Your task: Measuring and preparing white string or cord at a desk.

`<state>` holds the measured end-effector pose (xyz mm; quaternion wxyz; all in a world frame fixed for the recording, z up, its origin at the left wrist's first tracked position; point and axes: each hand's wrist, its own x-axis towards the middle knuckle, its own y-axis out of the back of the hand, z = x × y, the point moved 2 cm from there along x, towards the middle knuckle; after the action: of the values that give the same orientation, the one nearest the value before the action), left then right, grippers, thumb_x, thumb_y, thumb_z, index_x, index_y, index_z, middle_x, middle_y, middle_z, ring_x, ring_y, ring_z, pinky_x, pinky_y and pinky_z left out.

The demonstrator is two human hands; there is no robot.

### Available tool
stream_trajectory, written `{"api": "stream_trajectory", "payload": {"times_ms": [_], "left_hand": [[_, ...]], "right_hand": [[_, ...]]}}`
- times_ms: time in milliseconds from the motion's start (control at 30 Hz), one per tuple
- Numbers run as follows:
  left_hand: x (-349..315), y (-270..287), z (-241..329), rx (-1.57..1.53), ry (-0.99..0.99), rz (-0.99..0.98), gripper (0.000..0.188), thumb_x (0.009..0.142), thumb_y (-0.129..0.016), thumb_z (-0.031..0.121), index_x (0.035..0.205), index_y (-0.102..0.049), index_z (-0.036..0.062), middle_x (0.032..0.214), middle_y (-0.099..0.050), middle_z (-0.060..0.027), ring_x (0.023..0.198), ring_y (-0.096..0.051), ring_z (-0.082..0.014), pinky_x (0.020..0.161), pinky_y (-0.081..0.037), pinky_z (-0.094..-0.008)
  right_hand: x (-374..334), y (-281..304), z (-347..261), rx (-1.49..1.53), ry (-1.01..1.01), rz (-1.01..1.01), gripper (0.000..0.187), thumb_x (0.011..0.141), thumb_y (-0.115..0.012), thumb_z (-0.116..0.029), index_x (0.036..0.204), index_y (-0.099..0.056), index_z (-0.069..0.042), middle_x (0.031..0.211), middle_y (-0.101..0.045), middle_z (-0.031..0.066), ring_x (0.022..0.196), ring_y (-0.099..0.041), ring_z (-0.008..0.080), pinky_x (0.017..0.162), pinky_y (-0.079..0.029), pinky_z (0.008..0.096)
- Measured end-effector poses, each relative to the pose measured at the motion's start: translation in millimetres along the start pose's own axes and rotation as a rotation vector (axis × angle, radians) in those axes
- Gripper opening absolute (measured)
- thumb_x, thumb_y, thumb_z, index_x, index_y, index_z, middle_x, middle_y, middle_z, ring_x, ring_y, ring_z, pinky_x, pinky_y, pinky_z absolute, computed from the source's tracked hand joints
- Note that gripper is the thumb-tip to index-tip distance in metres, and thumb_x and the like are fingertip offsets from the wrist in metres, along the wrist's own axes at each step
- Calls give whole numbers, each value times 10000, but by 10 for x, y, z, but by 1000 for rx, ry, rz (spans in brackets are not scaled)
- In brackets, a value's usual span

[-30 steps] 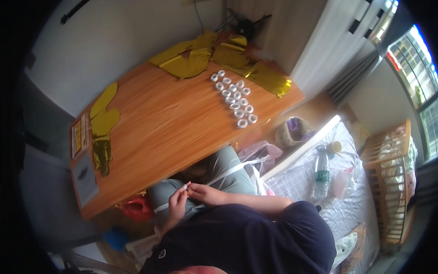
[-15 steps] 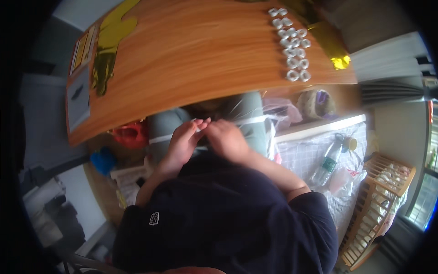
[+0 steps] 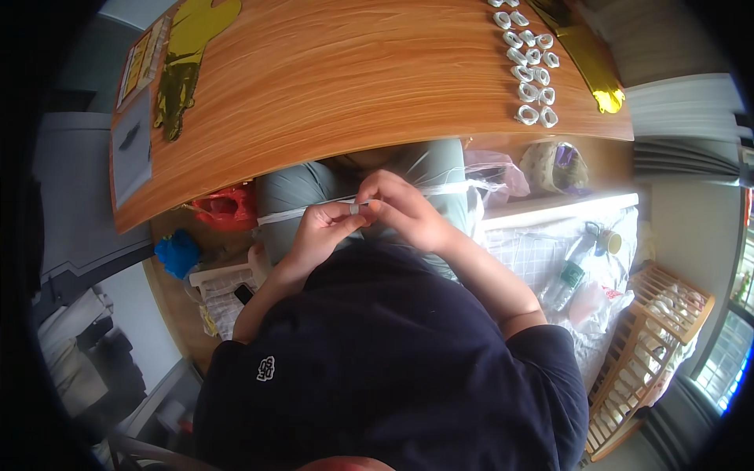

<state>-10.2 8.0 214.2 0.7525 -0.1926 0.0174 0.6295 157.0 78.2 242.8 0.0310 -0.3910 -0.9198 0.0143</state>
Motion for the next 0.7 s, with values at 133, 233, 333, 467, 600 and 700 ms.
{"api": "stream_trajectory", "payload": {"times_ms": [133, 233, 333, 467, 600, 700], "left_hand": [[-29, -81, 92, 125, 14, -98, 146, 892, -655, 84, 985, -697, -21, 942, -712, -62, 885, -644, -102, 796, -507, -235], [-45, -113, 60, 211, 41, -157, 158, 904, -644, 108, 976, -695, -23, 923, -711, -66, 869, -642, -101, 780, -503, -240], [-68, -126, 24, 121, 75, -202, 176, 929, -605, 118, 1003, -683, -21, 939, -703, -66, 889, -635, -107, 799, -494, -243], [-96, -111, 14, -28, 136, -296, 194, 955, -557, 117, 1044, -659, -22, 976, -688, -71, 934, -623, -115, 845, -484, -247], [-81, -134, -21, 5, 129, -346, 198, 962, -546, 112, 1052, -656, -25, 984, -690, -72, 948, -625, -119, 867, -487, -255], [-82, -160, -42, -24, 143, -348, 205, 964, -555, 126, 1055, -658, -26, 985, -694, -77, 958, -631, -125, 877, -487, -255]], "right_hand": [[37, -9, 46, -94, 137, -120, 372, 1003, -432, -326, 846, -543, -7, 870, -525, 86, 802, -497, 217, 726, -409, 332], [57, -34, 27, -173, 162, -109, 400, 1009, -424, -299, 741, -493, -11, 734, -511, 89, 740, -490, 252, 697, -417, 348], [28, -37, 55, -228, 152, -161, 400, 1007, -433, -284, 721, -503, -14, 682, -494, 89, 700, -487, 255, 671, -418, 360], [-55, -82, 57, 1, -137, -166, 450, 1012, -444, -305, 675, -490, -11, 634, -483, 60, 539, -513, 172, 508, -409, 297], [-81, -115, 75, 91, -194, -142, 498, 1012, -450, -335, 637, -469, -8, 611, -472, 31, 449, -507, 91, 396, -361, 237], [-69, -116, 41, 51, -154, -167, 501, 1013, -450, -326, 623, -464, -12, 611, -478, 32, 452, -497, 97, 408, -364, 246]]}}
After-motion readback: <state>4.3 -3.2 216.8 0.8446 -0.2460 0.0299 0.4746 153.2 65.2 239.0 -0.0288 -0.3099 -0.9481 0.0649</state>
